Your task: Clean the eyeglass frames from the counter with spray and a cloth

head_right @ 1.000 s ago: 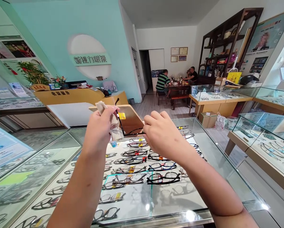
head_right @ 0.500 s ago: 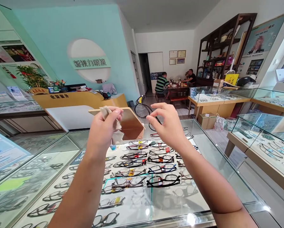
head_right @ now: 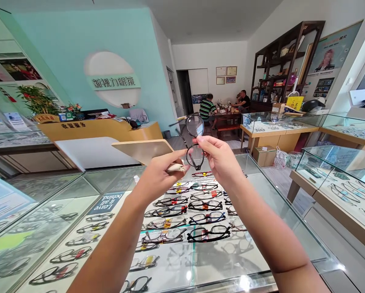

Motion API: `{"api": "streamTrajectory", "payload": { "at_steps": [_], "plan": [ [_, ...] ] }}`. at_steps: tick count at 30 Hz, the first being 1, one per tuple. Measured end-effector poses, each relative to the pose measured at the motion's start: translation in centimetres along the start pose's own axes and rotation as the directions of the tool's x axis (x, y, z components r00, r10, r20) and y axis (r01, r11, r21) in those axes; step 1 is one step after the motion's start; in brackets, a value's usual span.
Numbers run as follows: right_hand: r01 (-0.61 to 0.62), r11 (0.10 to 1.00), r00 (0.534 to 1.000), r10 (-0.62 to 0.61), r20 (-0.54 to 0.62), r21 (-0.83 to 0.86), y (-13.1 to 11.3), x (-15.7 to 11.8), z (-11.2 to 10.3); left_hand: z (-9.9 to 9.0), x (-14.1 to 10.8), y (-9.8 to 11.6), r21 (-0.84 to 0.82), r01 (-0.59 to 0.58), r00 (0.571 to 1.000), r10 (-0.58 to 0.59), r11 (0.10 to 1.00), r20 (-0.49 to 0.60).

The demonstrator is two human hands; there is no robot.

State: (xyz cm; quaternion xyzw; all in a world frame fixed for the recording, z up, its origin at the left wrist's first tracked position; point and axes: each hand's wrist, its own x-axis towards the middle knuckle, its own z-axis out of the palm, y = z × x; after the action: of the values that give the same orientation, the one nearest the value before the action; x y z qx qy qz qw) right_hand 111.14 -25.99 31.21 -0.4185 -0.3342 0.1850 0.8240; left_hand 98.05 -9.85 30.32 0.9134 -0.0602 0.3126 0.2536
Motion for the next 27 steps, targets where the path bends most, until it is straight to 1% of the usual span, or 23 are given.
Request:
{"api": "streamTrajectory", "payload": {
  "at_steps": [3, 5, 7, 10, 13, 15, 16, 18, 19, 20, 21, 22, 23, 24, 26, 27],
  "plan": [
    [0.032, 0.997, 0.998, -0.028, -0.049, 0.065, -0.1, 0.0, 0.2, 0.8, 0.2, -0.4, 0.085, -0.015, 0.995, 0.024, 0.996, -0.100],
    [0.069, 0.993, 0.995, -0.062, -0.078, 0.093, -0.2, -0.1, 0.2, 1.3, 0.2, -0.7, 0.076, -0.019, 0.990, 0.029, 0.997, -0.138],
    [0.100, 0.989, 0.992, -0.090, -0.091, 0.111, -0.2, -0.2, 0.3, 1.6, 0.2, -0.6, 0.028, -0.008, 0.989, 0.012, 1.000, -0.146],
    [0.078, 0.988, 0.995, -0.068, -0.078, 0.131, -0.3, -0.3, 0.5, 1.4, -0.2, 0.2, -0.059, 0.071, 0.989, -0.078, 0.996, -0.123],
    [0.066, 0.981, 0.994, -0.048, -0.101, 0.183, -0.7, -0.3, 0.4, 0.8, -0.6, 1.6, -0.172, 0.172, 0.975, -0.193, 0.970, -0.113],
    [0.092, 0.975, 0.991, -0.070, -0.113, 0.200, -1.1, -0.4, 0.3, 0.3, -0.7, 2.0, -0.235, 0.216, 0.952, -0.257, 0.948, -0.164],
    [0.105, 0.975, 0.990, -0.085, -0.111, 0.197, -1.4, -0.5, 0.2, 0.0, -0.9, 1.8, -0.259, 0.238, 0.933, -0.294, 0.936, -0.206],
    [0.120, 0.977, 0.990, -0.103, -0.097, 0.178, -1.7, -0.7, 0.0, -0.7, -1.4, 0.5, -0.293, 0.301, 0.870, -0.387, 0.908, -0.305],
    [0.123, 0.979, 0.989, -0.108, -0.096, 0.165, -1.9, -0.8, -0.1, -1.2, -2.0, -0.5, -0.309, 0.347, 0.826, -0.445, 0.885, -0.346],
    [0.126, 0.981, 0.989, -0.112, -0.099, 0.151, -2.0, -0.8, -0.1, -1.8, -2.7, -1.9, -0.322, 0.408, 0.773, -0.511, 0.854, -0.377],
    [0.129, 0.982, 0.988, -0.116, -0.103, 0.135, -2.0, -0.9, -0.2, -2.4, -3.7, -3.5, -0.338, 0.477, 0.710, -0.582, 0.811, -0.396],
    [0.136, 0.984, 0.987, -0.123, -0.107, 0.119, -2.0, -0.9, -0.2, -3.1, -4.8, -5.2, -0.358, 0.582, 0.618, -0.683, 0.731, -0.390],
    [0.144, 0.984, 0.985, -0.133, -0.108, 0.104, -2.0, -0.9, -0.3, -3.7, -6.0, -6.9, -0.378, 0.683, 0.508, -0.778, 0.625, -0.369],
    [0.155, 0.984, 0.984, -0.145, -0.106, 0.090, -2.0, -0.9, -0.3, -4.2, -7.2, -8.5, -0.383, 0.733, 0.440, -0.821, 0.563, -0.365],
    [0.171, 0.982, 0.982, -0.163, -0.100, 0.076, -2.0, -0.9, -0.4, -4.8, -9.6, -11.5, -0.377, 0.792, 0.343, -0.860, 0.481, -0.377],
    [0.174, 0.982, 0.981, -0.165, -0.102, 0.080, -2.0, -0.9, -0.4, -4.8, -10.6, -12.7, -0.365, 0.816, 0.305, -0.870, 0.448, -0.387]
  ]
}}
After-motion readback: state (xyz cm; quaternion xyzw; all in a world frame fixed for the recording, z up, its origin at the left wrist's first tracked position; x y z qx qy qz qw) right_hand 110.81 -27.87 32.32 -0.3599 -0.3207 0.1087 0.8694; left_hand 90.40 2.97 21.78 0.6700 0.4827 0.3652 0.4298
